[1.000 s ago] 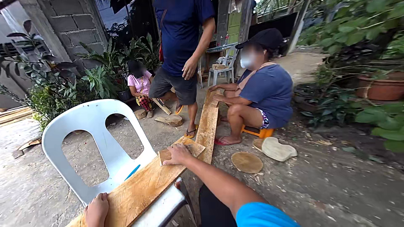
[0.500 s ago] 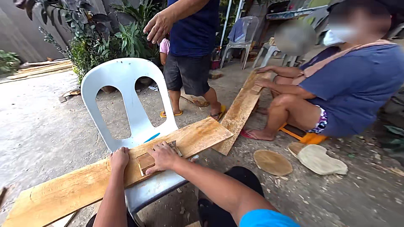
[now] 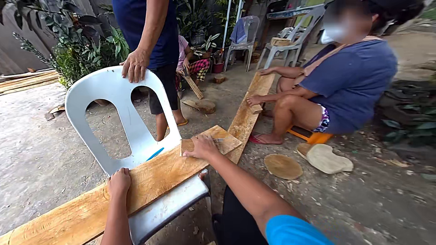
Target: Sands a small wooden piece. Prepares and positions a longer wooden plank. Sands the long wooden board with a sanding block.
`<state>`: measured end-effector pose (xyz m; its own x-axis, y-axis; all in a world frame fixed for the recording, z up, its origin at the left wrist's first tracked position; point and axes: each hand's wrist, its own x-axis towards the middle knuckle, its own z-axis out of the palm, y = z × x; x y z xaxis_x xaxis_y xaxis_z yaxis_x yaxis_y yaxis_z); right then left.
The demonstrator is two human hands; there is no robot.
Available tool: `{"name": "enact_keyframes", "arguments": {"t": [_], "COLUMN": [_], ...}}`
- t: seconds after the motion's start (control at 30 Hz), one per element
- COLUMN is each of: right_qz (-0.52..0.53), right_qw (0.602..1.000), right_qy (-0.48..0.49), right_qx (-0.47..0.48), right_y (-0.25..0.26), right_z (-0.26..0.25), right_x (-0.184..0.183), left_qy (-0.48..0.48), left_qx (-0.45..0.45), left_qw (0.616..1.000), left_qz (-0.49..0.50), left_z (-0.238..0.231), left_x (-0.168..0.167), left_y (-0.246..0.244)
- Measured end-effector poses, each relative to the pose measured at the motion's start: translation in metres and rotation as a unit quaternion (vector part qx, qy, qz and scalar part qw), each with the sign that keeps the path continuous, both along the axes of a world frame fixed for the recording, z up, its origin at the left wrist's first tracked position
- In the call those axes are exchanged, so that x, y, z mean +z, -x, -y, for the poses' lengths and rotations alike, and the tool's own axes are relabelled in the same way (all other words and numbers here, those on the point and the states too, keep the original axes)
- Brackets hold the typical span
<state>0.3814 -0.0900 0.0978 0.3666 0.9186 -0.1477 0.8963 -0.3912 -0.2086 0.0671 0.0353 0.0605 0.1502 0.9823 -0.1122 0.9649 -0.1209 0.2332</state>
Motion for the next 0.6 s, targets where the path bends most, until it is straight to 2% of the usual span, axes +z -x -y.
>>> {"name": "enact_keyframes", "arguments": {"t": [0.1,0.2,0.27,0.33,0.43,0.53,0.6], "right_qz": [-0.022,-0.030,-0.026,-0.022,-0.021,-0.015,0.000], "right_qw": [0.990,0.962,0.949,0.946,0.969,0.996,0.999], "right_qy": [-0.028,-0.052,-0.036,-0.026,-0.024,-0.032,-0.029], "right_qx": [0.139,0.267,0.312,0.321,0.244,0.085,-0.016], "right_y": [0.062,0.124,0.141,0.133,0.080,-0.005,-0.054], "right_z": [-0.014,-0.021,-0.020,-0.019,-0.016,-0.015,-0.012], "right_x": [-0.006,-0.011,-0.005,0.000,0.004,-0.006,-0.013], "left_qy": [-0.002,-0.012,-0.018,-0.017,-0.022,-0.025,-0.022], "left_qx": [0.004,0.002,0.002,0.004,0.003,0.000,0.004], "left_qw": [1.000,1.000,0.999,0.999,0.998,0.998,0.999], "left_qz": [-0.003,0.015,0.039,0.050,0.052,0.049,0.046], "left_z": [0.000,-0.001,-0.001,-0.001,0.000,0.001,0.002], "left_x": [0.000,-0.002,-0.002,-0.002,-0.001,0.000,0.000], "left_y": [0.001,0.005,0.006,0.008,0.007,0.005,0.003]}}
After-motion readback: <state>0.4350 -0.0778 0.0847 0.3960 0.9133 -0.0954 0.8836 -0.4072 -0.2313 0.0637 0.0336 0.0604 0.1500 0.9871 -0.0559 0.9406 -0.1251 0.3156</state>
